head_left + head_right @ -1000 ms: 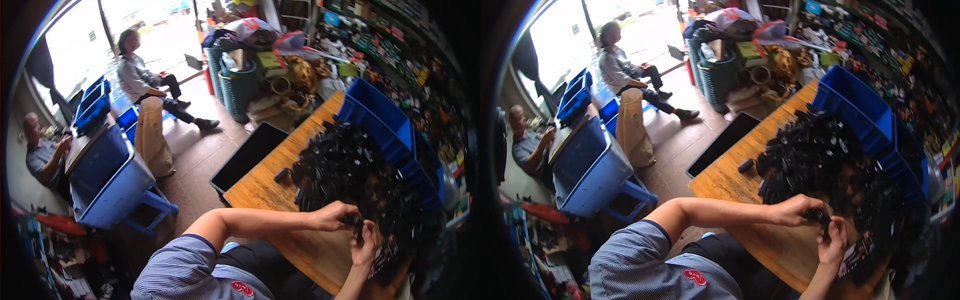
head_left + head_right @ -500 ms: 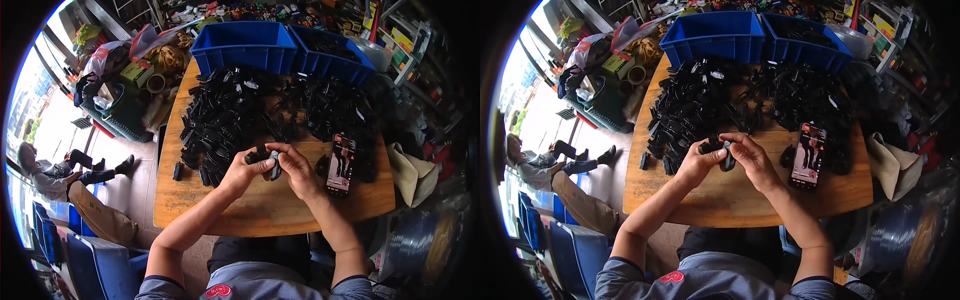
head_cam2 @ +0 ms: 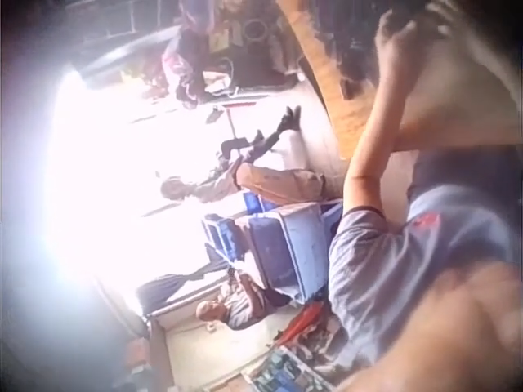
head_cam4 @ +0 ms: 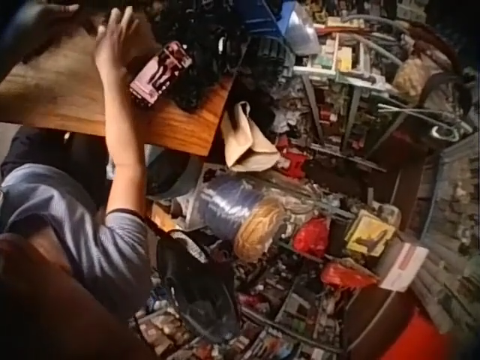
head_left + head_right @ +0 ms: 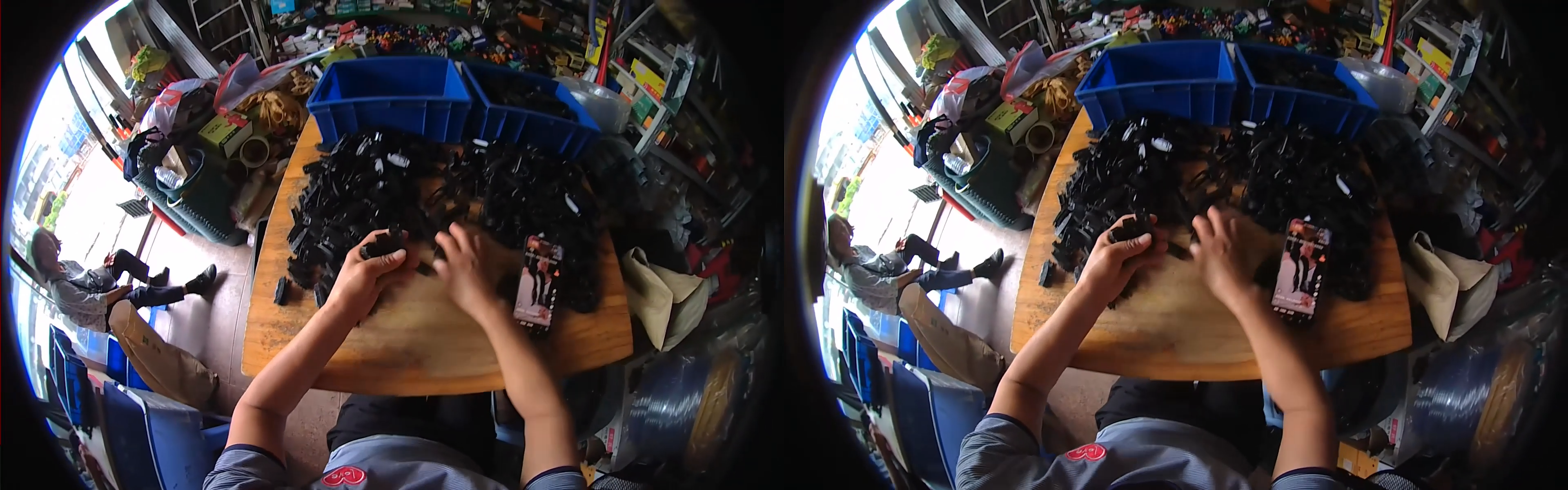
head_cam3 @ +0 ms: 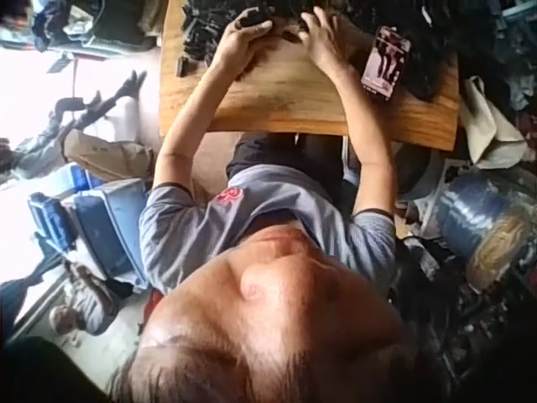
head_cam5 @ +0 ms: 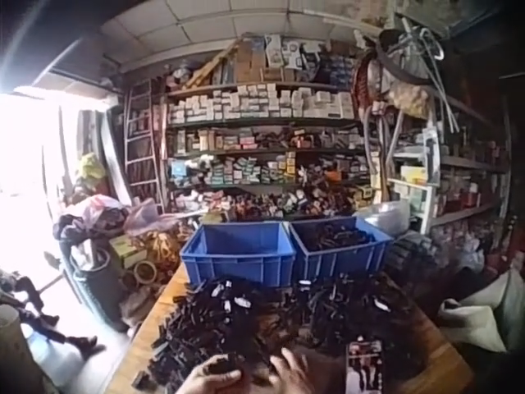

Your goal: Assembling small black plastic components by hand at a workbench.

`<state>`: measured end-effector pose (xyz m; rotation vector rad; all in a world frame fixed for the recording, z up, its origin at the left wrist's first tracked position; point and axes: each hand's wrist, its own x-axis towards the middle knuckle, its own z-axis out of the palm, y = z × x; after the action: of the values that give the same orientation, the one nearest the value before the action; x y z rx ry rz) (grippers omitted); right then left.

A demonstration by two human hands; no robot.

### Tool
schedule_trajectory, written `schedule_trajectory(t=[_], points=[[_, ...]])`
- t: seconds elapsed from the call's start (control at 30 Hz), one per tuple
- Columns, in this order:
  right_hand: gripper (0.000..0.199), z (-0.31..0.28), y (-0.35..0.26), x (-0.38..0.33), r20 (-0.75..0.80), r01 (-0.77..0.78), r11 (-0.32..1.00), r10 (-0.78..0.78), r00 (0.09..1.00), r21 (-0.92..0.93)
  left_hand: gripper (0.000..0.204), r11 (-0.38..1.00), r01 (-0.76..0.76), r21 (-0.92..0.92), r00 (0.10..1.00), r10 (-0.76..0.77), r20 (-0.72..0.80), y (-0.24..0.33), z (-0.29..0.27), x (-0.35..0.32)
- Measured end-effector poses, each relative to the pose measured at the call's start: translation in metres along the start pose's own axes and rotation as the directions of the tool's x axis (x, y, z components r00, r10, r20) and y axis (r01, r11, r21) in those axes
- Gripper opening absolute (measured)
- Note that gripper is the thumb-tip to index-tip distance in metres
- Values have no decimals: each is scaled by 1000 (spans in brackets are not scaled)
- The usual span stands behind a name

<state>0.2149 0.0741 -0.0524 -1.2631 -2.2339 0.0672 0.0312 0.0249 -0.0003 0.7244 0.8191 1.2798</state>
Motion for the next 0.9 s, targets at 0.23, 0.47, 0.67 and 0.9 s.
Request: schedule_trajectory(t=[0.23, 0.47, 0.67, 0.9], points=[[43, -5, -14, -26, -3, 49, 977, -49, 999, 206, 25, 992, -81, 96, 980, 62, 187, -2, 70, 137], [42, 5, -14, -23, -5, 138, 972, -140, 990, 188, 48, 929, -130, 346, 987, 155, -44, 71, 196, 295], [42, -10, -3, -17, 5, 84, 964, -88, 996, 254, 32, 375, -698, 610, 698, 166, 697, 63, 113, 176], [43, -14, 10, -6, -46, 76, 926, -63, 997, 371, 16, 394, -361, 845, 924, 271, 268, 40, -22, 21]])
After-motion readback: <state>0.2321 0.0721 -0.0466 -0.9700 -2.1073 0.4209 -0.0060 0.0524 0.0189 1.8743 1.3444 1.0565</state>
